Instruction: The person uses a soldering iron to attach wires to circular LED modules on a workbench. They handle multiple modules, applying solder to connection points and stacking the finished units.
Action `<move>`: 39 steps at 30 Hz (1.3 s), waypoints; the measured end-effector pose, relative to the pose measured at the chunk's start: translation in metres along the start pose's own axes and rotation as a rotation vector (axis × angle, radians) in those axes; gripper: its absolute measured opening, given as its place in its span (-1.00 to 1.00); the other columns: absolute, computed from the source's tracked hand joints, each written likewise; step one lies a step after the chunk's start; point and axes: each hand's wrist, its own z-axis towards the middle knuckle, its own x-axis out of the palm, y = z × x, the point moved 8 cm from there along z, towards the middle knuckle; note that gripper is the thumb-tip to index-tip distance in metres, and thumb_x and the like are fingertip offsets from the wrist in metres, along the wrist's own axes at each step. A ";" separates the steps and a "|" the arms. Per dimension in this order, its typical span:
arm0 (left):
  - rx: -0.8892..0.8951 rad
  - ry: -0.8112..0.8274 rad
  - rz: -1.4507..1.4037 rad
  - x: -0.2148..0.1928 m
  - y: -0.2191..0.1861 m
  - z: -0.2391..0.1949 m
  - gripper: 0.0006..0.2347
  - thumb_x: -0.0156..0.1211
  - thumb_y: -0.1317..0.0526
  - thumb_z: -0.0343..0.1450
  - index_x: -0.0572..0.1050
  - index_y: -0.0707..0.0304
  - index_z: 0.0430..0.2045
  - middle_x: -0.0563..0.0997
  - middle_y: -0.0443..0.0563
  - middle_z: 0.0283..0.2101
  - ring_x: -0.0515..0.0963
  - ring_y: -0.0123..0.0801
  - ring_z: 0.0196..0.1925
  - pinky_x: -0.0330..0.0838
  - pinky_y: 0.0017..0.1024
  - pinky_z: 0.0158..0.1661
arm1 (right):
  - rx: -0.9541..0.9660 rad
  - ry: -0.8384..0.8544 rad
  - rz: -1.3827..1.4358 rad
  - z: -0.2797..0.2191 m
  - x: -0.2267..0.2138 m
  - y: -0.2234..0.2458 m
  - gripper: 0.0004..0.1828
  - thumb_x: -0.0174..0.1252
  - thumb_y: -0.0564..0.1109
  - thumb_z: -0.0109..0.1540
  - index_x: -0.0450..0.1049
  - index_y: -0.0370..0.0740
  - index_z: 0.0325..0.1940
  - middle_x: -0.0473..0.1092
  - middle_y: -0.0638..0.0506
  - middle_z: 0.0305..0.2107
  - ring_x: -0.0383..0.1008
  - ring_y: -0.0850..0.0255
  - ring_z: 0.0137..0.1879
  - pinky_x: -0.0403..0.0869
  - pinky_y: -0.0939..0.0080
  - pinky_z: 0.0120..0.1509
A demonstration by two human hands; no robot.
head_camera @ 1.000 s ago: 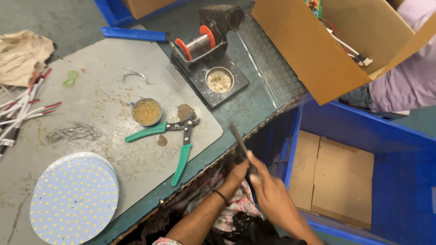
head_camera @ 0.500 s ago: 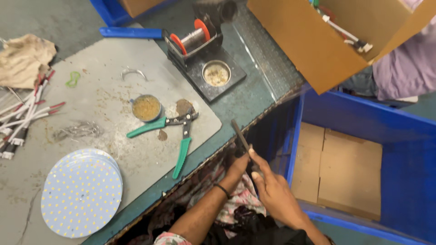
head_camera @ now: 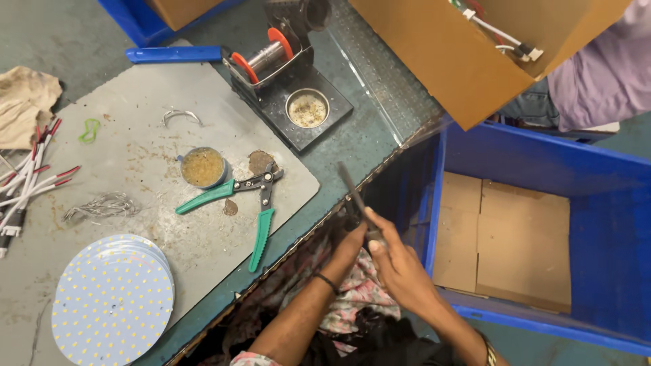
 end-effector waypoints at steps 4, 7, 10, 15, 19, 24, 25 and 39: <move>0.009 -0.015 0.230 -0.007 -0.003 0.007 -0.63 0.38 -0.03 0.37 0.54 0.30 -0.67 0.55 -0.07 -0.58 0.48 -0.50 -0.55 0.30 -0.48 -0.47 | -0.057 -0.053 -0.005 -0.004 -0.011 0.010 -0.36 -0.11 0.01 0.36 0.02 0.16 0.56 0.25 -0.12 -0.65 0.28 0.13 -0.53 0.39 0.08 -0.36; 0.009 0.095 0.102 0.008 -0.001 0.012 -0.73 0.33 0.03 0.36 0.54 0.25 -0.59 0.55 -0.12 -0.53 0.48 -0.53 -0.51 0.32 -0.45 -0.49 | -0.094 -0.014 -0.162 -0.004 -0.013 0.018 -0.39 -0.10 -0.01 0.35 0.07 0.14 0.53 0.30 -0.11 -0.67 0.35 0.02 -0.53 0.43 0.01 -0.27; 0.049 0.141 0.024 0.009 -0.002 0.013 -0.71 0.32 0.02 0.40 0.54 0.26 -0.56 0.54 -0.15 -0.51 0.47 -0.56 -0.47 0.35 -0.48 -0.47 | -0.628 -0.050 -0.154 -0.012 -0.009 0.063 -0.49 -0.11 -0.09 0.47 0.08 -0.07 0.53 0.45 -0.40 -0.10 0.41 -0.41 -0.05 0.44 -0.13 -0.06; -0.039 0.145 0.075 0.011 0.015 0.011 -0.75 0.23 0.05 0.43 0.55 0.26 -0.51 0.59 -0.11 -0.48 0.55 -0.52 -0.44 0.41 -0.45 -0.44 | -0.071 0.104 -0.323 0.009 -0.003 0.028 -0.39 -0.11 -0.06 0.42 0.04 0.15 0.58 0.45 -0.49 -0.14 0.49 -0.40 0.02 0.46 -0.11 0.20; -0.042 0.101 0.138 0.005 0.021 0.021 -0.75 0.27 0.08 0.44 0.54 0.32 -0.49 0.57 -0.04 -0.47 0.54 -0.44 -0.43 0.39 -0.40 -0.42 | -0.103 0.098 -0.243 0.014 -0.007 0.039 -0.33 -0.10 -0.05 0.34 0.06 0.24 0.56 0.53 -0.27 -0.02 0.50 -0.36 -0.03 0.42 -0.17 0.08; 0.023 0.055 0.030 0.006 0.043 0.018 -0.82 0.25 0.12 0.39 0.59 0.27 -0.39 0.63 -0.09 -0.37 0.59 -0.48 -0.34 0.47 -0.45 -0.36 | -0.196 0.096 -0.252 0.012 -0.013 0.038 -0.38 -0.09 -0.02 0.35 0.05 0.18 0.53 0.49 -0.42 -0.32 0.51 -0.37 -0.10 0.45 -0.15 0.03; 0.010 0.063 0.029 0.008 0.049 0.014 -0.81 0.26 0.13 0.40 0.59 0.30 -0.39 0.62 -0.05 -0.38 0.58 -0.44 -0.35 0.45 -0.43 -0.36 | -0.093 0.129 -0.277 0.011 -0.013 0.029 -0.37 -0.10 0.00 0.34 0.05 0.24 0.53 0.49 -0.41 -0.45 0.54 -0.34 -0.16 0.46 -0.13 0.02; -0.065 0.198 -0.111 0.008 0.093 0.055 -0.75 0.13 0.14 0.44 0.58 0.34 -0.17 0.64 0.01 -0.17 0.61 -0.35 -0.14 0.50 -0.37 -0.15 | -0.273 0.121 -0.211 0.018 -0.023 0.048 -0.37 -0.08 -0.01 0.35 0.05 0.20 0.52 0.53 -0.34 -0.34 0.55 -0.32 -0.13 0.46 -0.14 -0.03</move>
